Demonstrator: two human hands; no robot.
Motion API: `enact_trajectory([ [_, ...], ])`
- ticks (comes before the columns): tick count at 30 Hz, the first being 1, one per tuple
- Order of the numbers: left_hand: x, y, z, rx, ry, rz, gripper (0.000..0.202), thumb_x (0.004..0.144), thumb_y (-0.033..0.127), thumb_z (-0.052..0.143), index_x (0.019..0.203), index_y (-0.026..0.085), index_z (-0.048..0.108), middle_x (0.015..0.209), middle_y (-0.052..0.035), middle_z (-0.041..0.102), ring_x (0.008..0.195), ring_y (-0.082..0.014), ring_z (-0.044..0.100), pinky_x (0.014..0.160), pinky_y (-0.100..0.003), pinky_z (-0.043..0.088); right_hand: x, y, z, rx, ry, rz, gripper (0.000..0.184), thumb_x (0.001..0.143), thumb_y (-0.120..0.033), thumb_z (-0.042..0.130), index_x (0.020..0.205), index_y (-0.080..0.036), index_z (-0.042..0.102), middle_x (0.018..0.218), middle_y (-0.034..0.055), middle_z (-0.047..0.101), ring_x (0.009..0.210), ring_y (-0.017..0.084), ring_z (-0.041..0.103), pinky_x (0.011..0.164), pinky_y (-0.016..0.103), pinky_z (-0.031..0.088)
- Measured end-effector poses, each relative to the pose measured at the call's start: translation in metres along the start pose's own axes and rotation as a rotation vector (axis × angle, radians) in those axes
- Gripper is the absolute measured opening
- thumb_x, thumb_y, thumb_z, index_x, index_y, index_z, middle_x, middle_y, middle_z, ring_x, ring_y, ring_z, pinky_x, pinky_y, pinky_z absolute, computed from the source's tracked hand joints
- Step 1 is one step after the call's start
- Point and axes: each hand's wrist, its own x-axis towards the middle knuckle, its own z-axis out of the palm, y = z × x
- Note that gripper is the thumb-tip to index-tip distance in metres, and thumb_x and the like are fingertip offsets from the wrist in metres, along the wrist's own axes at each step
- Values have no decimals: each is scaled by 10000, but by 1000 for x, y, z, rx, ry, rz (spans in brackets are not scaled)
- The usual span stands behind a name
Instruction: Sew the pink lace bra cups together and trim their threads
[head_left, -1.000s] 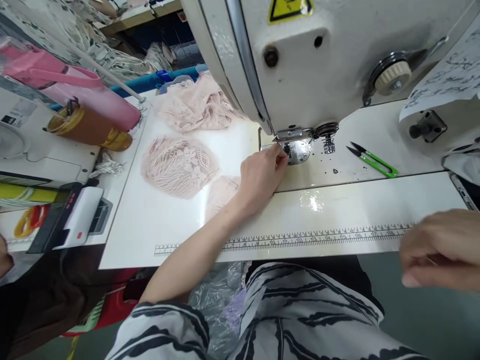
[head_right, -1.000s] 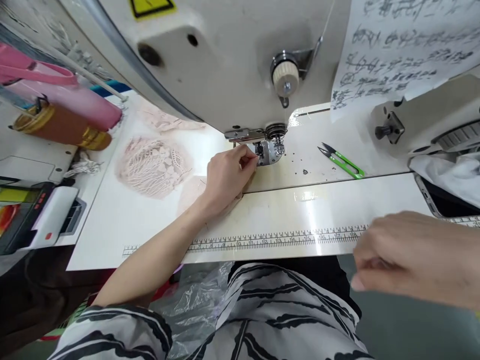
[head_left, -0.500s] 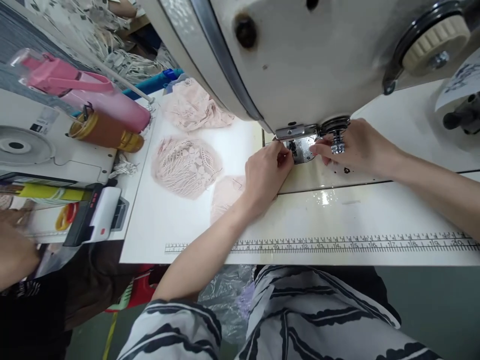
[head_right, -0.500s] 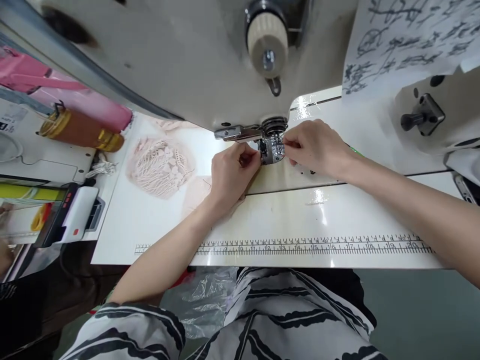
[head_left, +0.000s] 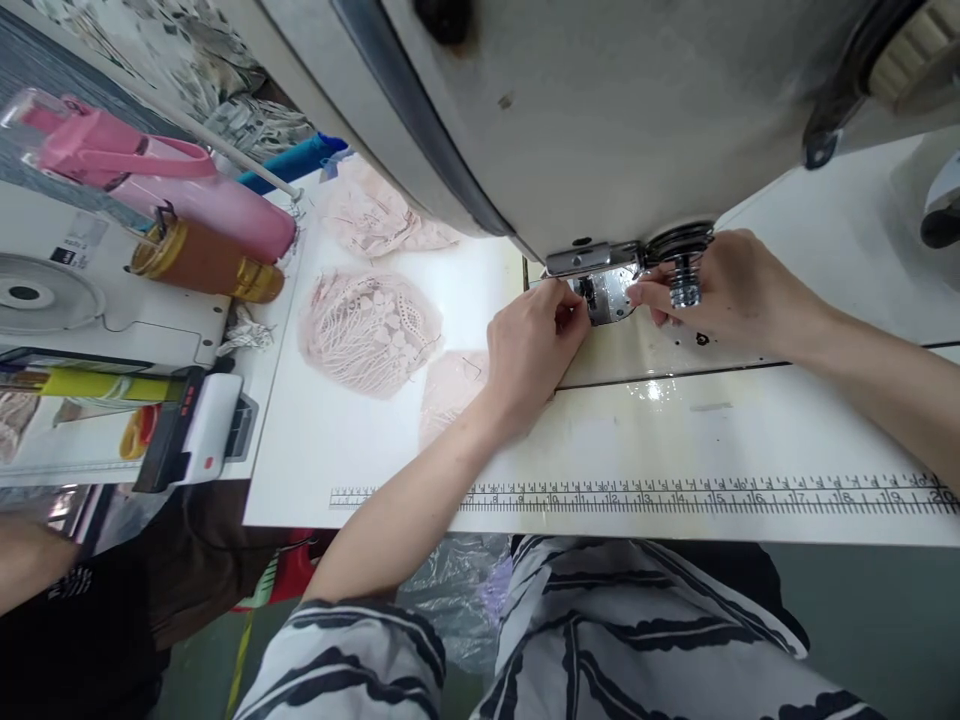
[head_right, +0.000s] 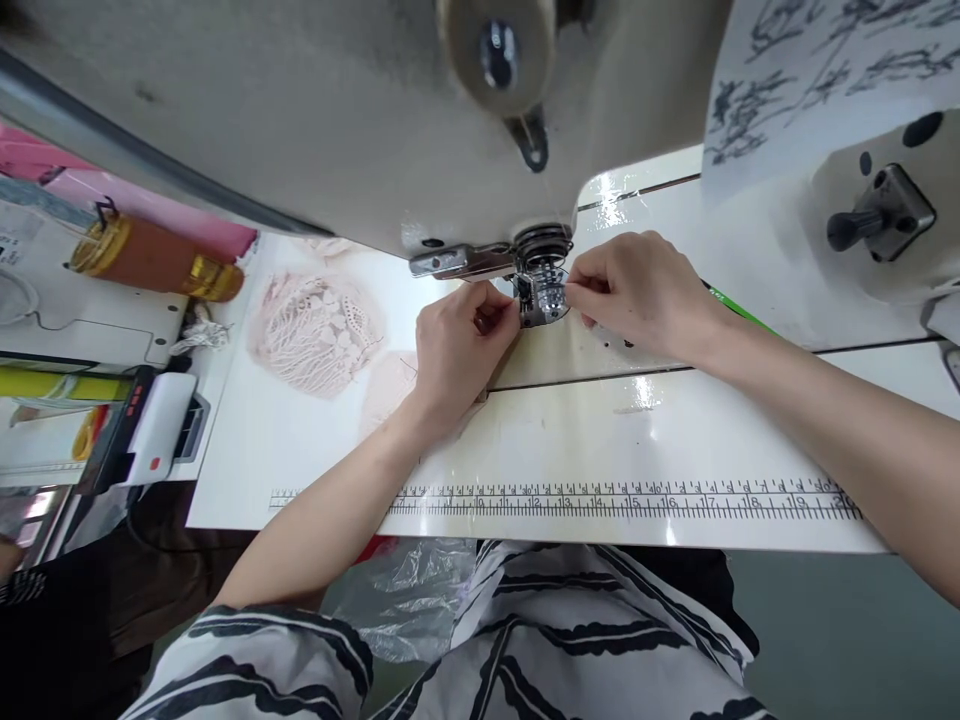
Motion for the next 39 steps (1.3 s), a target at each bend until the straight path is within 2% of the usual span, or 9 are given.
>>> enact_trajectory([
  [4,-6,2,-2,-36,7,87,109,851,151,566,746,182,554,712,24,642,601,-96,544,561,-236,384,-4,1,-18,-45,-21,16,253,848,-301,540,688,-162,677,643,-6,618,564,100,489,615,285,338],
  [11,-16,3,-5,-113,103,319,113,891,160,526,783,184,553,694,14,628,624,-100,554,559,-227,417,-68,12,-58,-756,-80,220,407,820,-610,580,1001,-252,648,702,55,613,550,191,494,508,288,224],
  [15,-15,2,-5,-121,175,419,136,919,182,503,795,188,557,685,-1,629,634,-111,563,562,-237,430,-98,13,-44,-938,-7,158,167,917,-302,490,936,-189,612,840,120,656,594,229,544,444,306,181],
  [20,-17,3,-7,-146,192,446,154,924,210,503,787,200,571,675,0,635,632,-114,561,571,-253,426,-93,14,-39,-941,53,157,273,855,-66,350,950,-122,599,811,159,650,588,230,557,440,316,201],
  [22,-19,5,-8,-212,188,397,128,914,215,530,801,198,588,700,2,651,637,-107,562,566,-245,421,-88,12,-41,-715,96,171,269,857,-117,383,1044,-138,576,855,136,659,580,216,560,465,325,279],
  [27,-20,9,-12,-418,118,162,106,885,240,597,785,206,612,716,21,672,596,-90,525,545,-234,408,-89,-13,-19,718,-15,275,299,792,-196,493,1091,-198,511,913,62,625,720,192,643,682,366,506],
  [29,-19,9,-13,-474,89,98,106,881,249,599,784,211,616,707,19,666,602,-97,530,549,-240,416,-91,-25,-4,1076,-64,342,414,734,-145,515,1143,-210,532,904,42,608,692,170,620,675,357,507],
  [34,-17,9,-13,-511,78,36,94,873,253,606,790,214,629,683,17,647,616,-109,552,567,-253,434,-94,-47,21,1405,18,434,394,730,-114,490,1092,-180,631,746,-2,507,541,85,354,504,260,311],
  [39,-18,9,-14,-524,71,43,90,872,246,610,790,214,630,675,22,644,617,-106,568,579,-251,448,-91,-62,35,1455,12,394,296,830,-396,632,1051,-200,634,744,-22,414,597,85,310,502,245,240],
])
